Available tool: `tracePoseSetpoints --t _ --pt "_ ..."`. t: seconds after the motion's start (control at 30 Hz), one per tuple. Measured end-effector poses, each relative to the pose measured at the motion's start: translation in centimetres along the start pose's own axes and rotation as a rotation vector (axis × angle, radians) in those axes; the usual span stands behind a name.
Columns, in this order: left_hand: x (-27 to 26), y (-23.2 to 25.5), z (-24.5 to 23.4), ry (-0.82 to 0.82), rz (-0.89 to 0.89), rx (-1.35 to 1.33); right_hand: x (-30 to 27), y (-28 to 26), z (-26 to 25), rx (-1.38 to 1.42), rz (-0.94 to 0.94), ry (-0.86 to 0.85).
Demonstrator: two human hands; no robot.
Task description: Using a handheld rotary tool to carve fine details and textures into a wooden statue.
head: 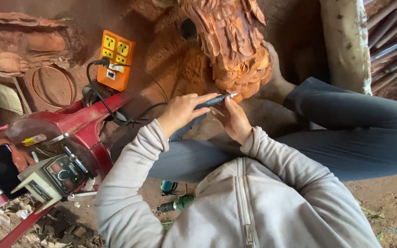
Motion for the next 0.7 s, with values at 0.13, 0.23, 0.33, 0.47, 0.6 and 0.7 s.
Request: tracePoseSetpoints --t 0.13,0.23,0.33,0.47,0.6,0.7 --pt "-1.3 1.1 0.1 0.020 -0.023 0.025 -0.2 0.1 0.0 -0.011 -0.006 -0.001" --pt "-2.2 1.1 0.4 0.017 -0.062 0.064 0.0 0.7 -0.4 -0.022 0.009 -0.013" --pt "-2.5 0.7 -0.1 -0.004 -0.072 0.035 0.1 0.9 0.1 -0.045 0.055 0.020" --pt "-1.9 -0.5 -0.1 -0.008 -0.070 0.102 0.4 1.0 0.6 -0.042 0.075 0.014" --pt "-1.0 -0.8 -0.6 0.007 -0.048 0.156 0.9 0.7 0.9 -0.015 0.084 0.017" --pt "-0.6 -1.1 0.0 0.015 -0.052 0.181 1.3 0.9 0.4 -0.006 0.092 0.024"
Point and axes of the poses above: each hand's wrist, its own x-axis towards the middle knuckle, its own z-axis out of the palm, y = z × x, the point moved 3 cm from there along x, towards the middle knuckle, and after that the axes turned 3 degrees about -y, right-handed, at the moved point
